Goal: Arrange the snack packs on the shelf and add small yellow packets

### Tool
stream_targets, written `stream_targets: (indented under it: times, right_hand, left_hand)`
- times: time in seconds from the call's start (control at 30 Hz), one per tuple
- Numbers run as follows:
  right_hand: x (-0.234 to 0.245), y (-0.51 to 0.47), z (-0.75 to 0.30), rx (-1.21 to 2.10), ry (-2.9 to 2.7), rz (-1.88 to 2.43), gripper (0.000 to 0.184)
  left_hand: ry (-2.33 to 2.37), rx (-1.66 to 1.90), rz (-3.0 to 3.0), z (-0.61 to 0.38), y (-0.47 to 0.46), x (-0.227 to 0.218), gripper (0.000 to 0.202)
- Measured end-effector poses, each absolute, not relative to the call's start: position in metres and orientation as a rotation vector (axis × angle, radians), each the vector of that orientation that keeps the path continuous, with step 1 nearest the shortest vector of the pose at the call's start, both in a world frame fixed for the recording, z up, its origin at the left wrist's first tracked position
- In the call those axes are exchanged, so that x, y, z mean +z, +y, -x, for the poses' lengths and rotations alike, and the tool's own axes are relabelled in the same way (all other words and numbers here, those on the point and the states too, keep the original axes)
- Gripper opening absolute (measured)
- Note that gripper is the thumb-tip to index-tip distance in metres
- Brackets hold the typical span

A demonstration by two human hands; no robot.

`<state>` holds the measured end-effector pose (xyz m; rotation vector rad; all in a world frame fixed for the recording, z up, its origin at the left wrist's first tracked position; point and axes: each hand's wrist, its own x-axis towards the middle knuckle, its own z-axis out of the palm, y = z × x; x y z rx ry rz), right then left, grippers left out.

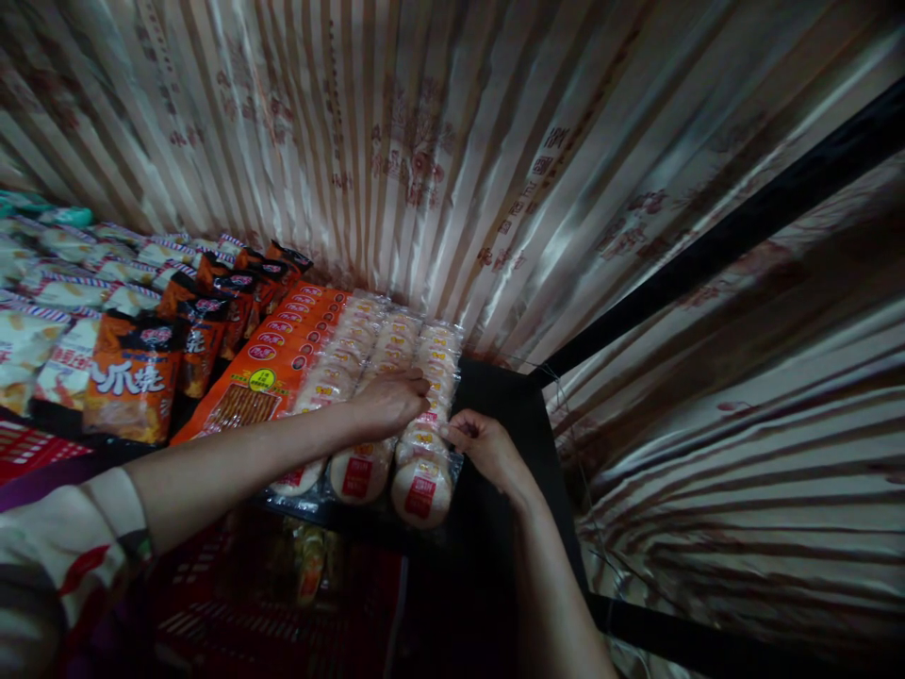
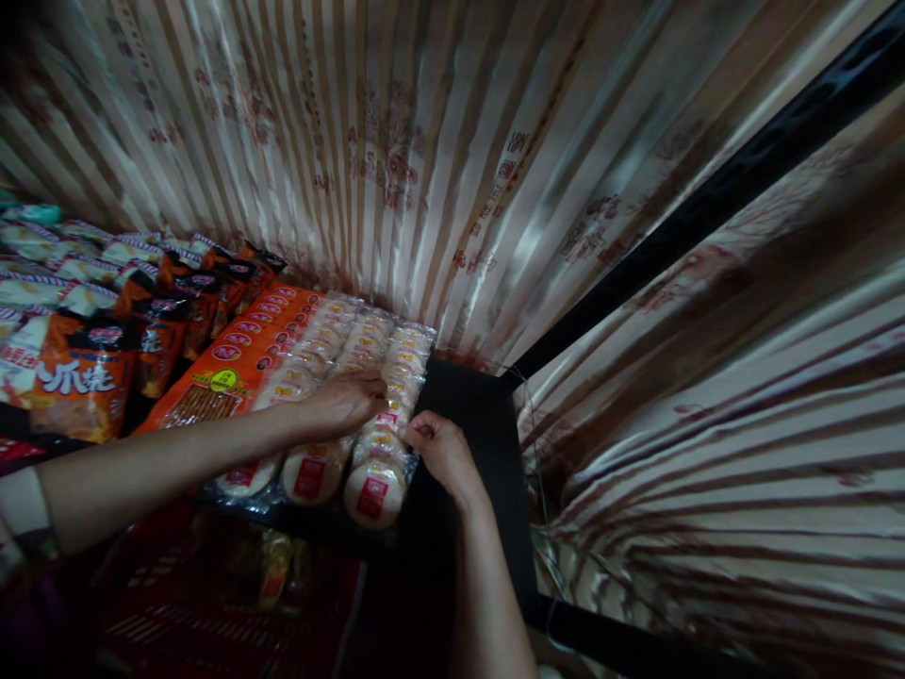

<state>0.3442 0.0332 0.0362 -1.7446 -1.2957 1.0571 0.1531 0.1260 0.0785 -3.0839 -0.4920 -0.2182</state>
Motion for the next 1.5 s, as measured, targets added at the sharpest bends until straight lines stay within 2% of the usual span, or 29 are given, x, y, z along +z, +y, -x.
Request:
stream_targets:
  times: [0.17, 0.53, 0.77, 0.9, 1.13, 1.37, 1.5]
  right_hand:
    - [0.036, 0.033, -0.336, 1.115, -1.187, 1.672, 0.039]
    - [0.035, 0.033, -0.332, 1.002, -1.169, 1.649, 0.036]
    - [0.033, 0.033, -0.334, 0.921, -1.222, 1.694, 0.034]
    - [0.033, 0.033, -0.334, 0.918, -1.21, 1.692, 0.035]
    - [0.032, 0.034, -0.333, 0.918, -1.196, 1.678, 0.036]
    - [0.055, 0.016, -0.345, 0.753, -1.497, 1.954, 0.034]
    - [0.064, 0.0, -0.344, 0.828, -1.635, 1.989, 0.033]
  left_hand:
    - [-0.509, -0.159, 3.107, -0.154, 0.128, 0.079, 0.012]
    - [-0.576, -0.146, 3.137, -0.155, 0.125, 0.085, 0.017]
    - [-0.591, -0.315, 3.11, -0.15, 0.119, 0.083, 0.013]
    - [-0.442, -0.427, 3.075, -0.145, 0.113, 0.083, 0.012]
    - [-0.311, -0.323, 3.046, -0.143, 0.111, 0.078, 0.009]
    - [-0.316, -0.318, 3.022, -0.146, 0.106, 0.083, 0.011]
    - [-0.319, -0.302, 3.029, -0.147, 0.106, 0.082, 0.009]
